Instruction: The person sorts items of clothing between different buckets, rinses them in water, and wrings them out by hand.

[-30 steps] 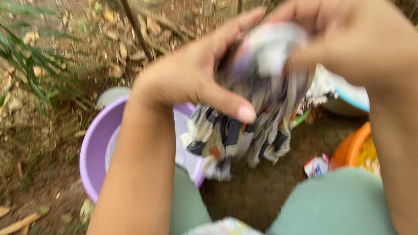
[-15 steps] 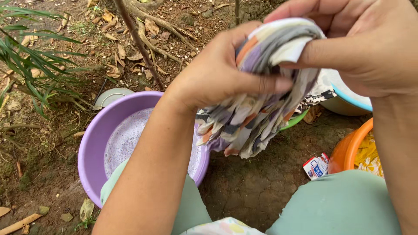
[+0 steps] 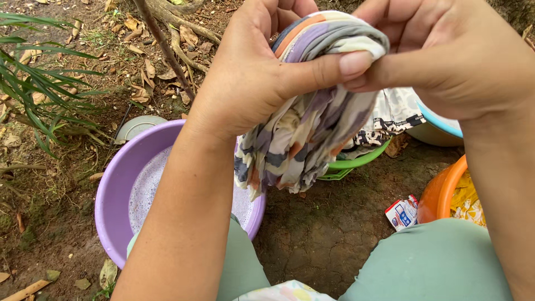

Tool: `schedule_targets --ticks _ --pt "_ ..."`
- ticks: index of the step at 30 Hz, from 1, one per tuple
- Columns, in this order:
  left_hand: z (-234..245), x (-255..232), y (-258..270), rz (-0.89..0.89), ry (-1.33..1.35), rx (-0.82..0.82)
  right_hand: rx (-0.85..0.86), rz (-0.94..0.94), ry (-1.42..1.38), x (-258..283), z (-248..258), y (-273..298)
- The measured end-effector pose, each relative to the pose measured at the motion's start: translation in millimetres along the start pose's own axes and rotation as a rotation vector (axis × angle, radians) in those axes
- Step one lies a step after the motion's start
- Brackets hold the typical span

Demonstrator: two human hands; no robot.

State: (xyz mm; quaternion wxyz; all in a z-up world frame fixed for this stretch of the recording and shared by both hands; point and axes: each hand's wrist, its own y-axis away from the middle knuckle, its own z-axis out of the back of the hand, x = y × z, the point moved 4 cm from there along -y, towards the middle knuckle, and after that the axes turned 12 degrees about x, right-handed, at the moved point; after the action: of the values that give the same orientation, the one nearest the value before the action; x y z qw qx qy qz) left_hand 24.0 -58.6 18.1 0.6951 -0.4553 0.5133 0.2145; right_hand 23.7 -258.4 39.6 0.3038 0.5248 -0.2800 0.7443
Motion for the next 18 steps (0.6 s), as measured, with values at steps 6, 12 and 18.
schedule_targets --ticks 6,12,18 --pt "7 7 11 0.015 0.242 0.324 -0.037 0.121 -0.211 -2 2 -2" --pt "5 29 17 0.064 0.18 0.424 -0.166 0.057 0.031 0 -6 -7" --pt "16 66 23 0.083 0.404 0.702 0.083 0.185 -0.199 2 0 7"
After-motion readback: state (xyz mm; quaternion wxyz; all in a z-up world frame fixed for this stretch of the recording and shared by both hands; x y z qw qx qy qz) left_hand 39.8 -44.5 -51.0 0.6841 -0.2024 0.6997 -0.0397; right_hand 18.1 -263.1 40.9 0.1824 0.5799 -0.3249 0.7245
